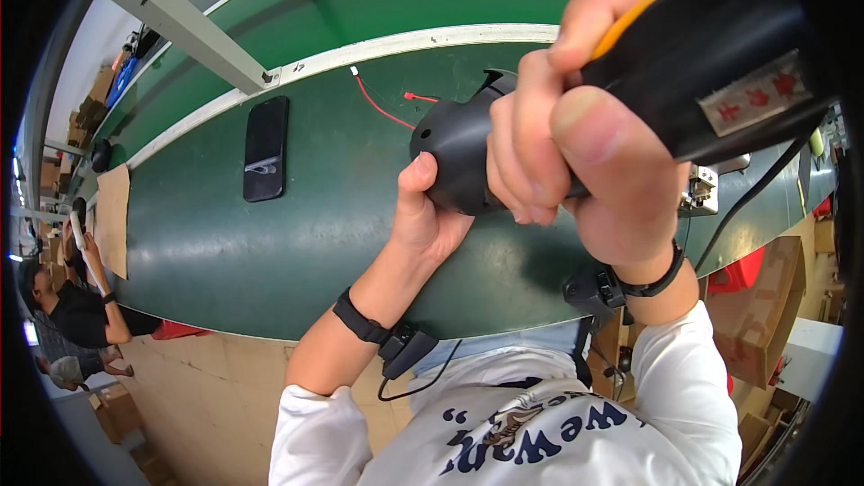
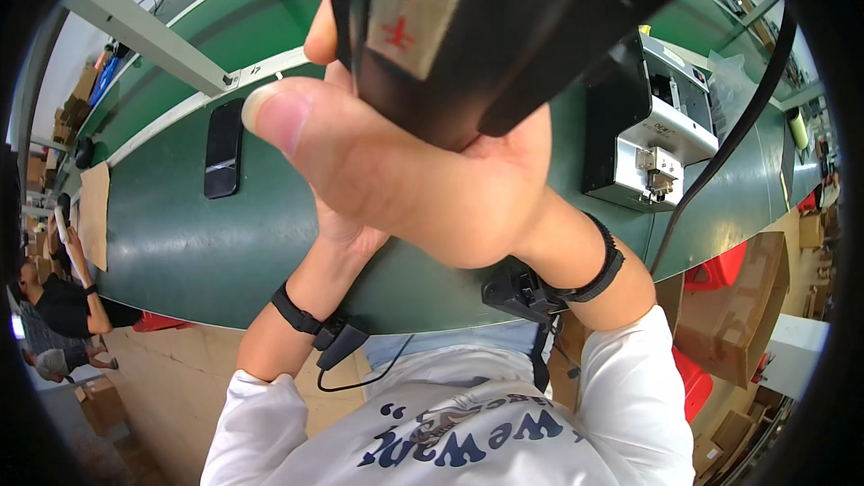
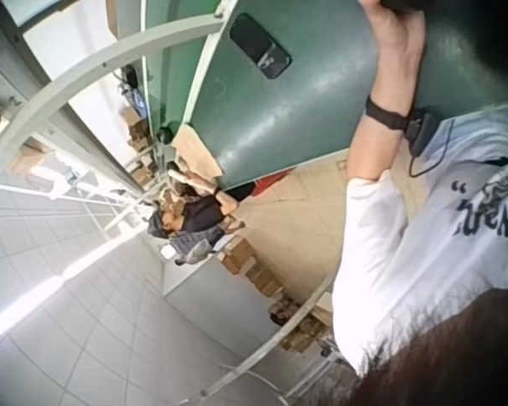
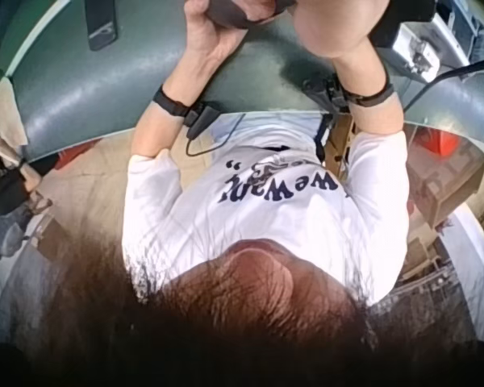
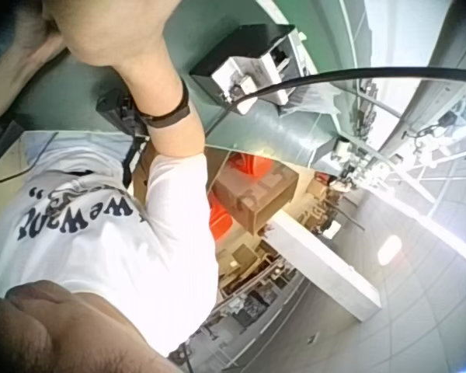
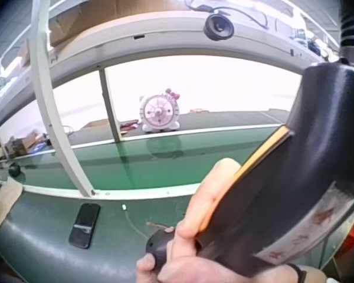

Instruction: Assembling the outer casing of a round electronic device using an electric screwdriver.

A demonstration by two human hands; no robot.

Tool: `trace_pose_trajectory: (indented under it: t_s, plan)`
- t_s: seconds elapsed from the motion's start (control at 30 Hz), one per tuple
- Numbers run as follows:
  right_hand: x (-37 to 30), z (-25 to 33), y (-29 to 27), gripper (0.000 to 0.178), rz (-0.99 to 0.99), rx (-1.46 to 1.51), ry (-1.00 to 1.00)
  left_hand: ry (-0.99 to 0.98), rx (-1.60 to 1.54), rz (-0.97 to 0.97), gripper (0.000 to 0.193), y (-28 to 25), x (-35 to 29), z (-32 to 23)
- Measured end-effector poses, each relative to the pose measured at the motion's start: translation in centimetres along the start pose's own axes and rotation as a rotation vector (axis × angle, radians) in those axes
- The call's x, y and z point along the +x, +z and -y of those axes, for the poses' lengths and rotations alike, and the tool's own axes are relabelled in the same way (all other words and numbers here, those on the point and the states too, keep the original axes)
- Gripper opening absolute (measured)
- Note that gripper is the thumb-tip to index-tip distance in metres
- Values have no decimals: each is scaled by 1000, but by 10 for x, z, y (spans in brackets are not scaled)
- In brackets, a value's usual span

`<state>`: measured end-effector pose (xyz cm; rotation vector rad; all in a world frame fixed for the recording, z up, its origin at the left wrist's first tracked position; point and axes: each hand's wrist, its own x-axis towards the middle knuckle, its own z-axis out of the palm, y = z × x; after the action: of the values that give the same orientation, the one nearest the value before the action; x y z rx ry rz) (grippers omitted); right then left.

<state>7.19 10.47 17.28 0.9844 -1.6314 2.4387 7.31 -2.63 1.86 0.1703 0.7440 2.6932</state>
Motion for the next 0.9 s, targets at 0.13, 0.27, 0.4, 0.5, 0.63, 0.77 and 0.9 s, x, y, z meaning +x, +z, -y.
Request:
trace_pose_trajectory:
  t_s: [0.13, 0.27, 0.4, 0.5, 0.63, 0.77, 0.9]
  plan:
    - [-2, -6, -9, 31, -42, -22, 17, -21, -32, 6, 82, 3, 1, 0]
    - [-5, -4, -16, 32, -14, -24, 44, 27, -7, 52, 80, 15, 2, -4]
    - [0, -3, -22, 34, 55, 53, 4, -101, 53, 4, 95, -1, 1, -1]
    - [10, 18, -52, 31, 200, 36, -82, -66, 127, -67, 98, 12, 1, 1]
    - [12, 48, -75, 35, 211, 477, -268, -21, 119, -163, 102, 12, 5, 1]
    - [2, 68, -95, 19, -223, 573, -324, -14, 19, -88, 101, 10, 6, 3]
    - [-2, 88, -114, 20, -349, 903, -317, 38, 95, -61, 101, 13, 5, 5]
